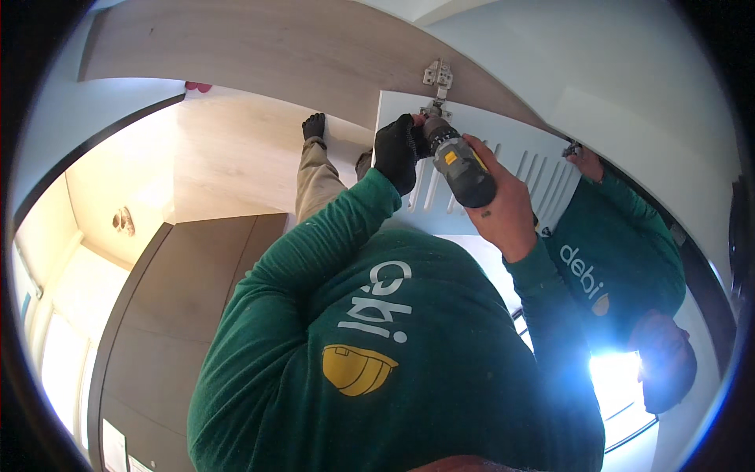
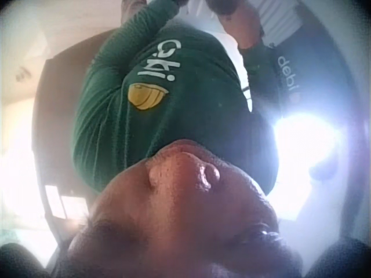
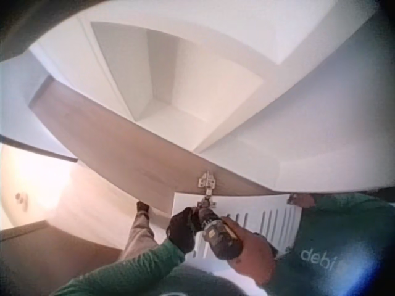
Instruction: The person installs a white slatted cabinet door by attaching hinges to the door and the cabinet frame using a power drill. Another person assists by holding the door in place while the recorder secures the screws.
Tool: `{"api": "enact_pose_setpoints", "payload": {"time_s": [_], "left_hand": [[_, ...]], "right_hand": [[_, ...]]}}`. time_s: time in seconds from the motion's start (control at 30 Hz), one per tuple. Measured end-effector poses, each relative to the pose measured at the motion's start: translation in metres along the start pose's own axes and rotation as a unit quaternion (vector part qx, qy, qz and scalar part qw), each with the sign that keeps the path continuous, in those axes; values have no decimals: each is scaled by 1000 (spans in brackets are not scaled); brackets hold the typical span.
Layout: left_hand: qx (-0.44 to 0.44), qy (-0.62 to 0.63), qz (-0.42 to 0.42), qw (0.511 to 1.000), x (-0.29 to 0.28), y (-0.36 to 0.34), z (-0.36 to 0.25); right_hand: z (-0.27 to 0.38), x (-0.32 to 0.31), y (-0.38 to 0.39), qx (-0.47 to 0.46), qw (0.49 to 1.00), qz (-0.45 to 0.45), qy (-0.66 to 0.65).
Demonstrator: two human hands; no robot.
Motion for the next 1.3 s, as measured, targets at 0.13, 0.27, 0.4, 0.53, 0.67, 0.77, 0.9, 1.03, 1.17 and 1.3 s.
{"api": "enact_pose_setpoints", "payload": {"time_s": [0.13, 0.27, 0.4, 0.53, 0.67, 0.77, 0.9, 1.03, 1.17, 1.3], "left_hand": [[-95, 110, -41, 989, 1, -4, -4], [-147, 145, -63, 977, -2, -2, -8], [-208, 74, -18, 975, -12, 6, -20], [-242, 37, 35, 969, -37, 24, -35], [-222, -10, 56, 973, -63, 33, -41], [-212, 3, 70, 975, -65, 37, -46], [-212, 11, 55, 976, -55, 38, -56], [-214, 0, 61, 975, -54, 40, -65], [-225, -18, 78, 971, -59, 39, -74], [-230, -7, 94, 969, -66, 37, -72]], "right_hand": [[4, -4, -7, 14, 1000, 21, 2], [12, -16, -22, 11, 999, 43, 12], [19, -23, -33, -6, 997, 69, 46], [18, -25, -39, 2, 997, 64, 43], [16, -26, -38, 30, 996, 75, 40], [19, -27, -39, 27, 996, 75, 49], [26, -28, -41, 36, 995, 76, 49], [17, -26, -41, 58, 993, 79, 69], [13, -23, -38, 61, 993, 69, 73], [17, -23, -38, 66, 991, 81, 88]]}}
Point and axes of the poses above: each hand's wrist, its own y-axis away from the middle knuckle, its own x-axis out of the palm, z = x × y, the point moved 1 cm from there along -y, towards the middle knuckle, and after that the axes turned 12 degrees about y, right-handed, at the moved point
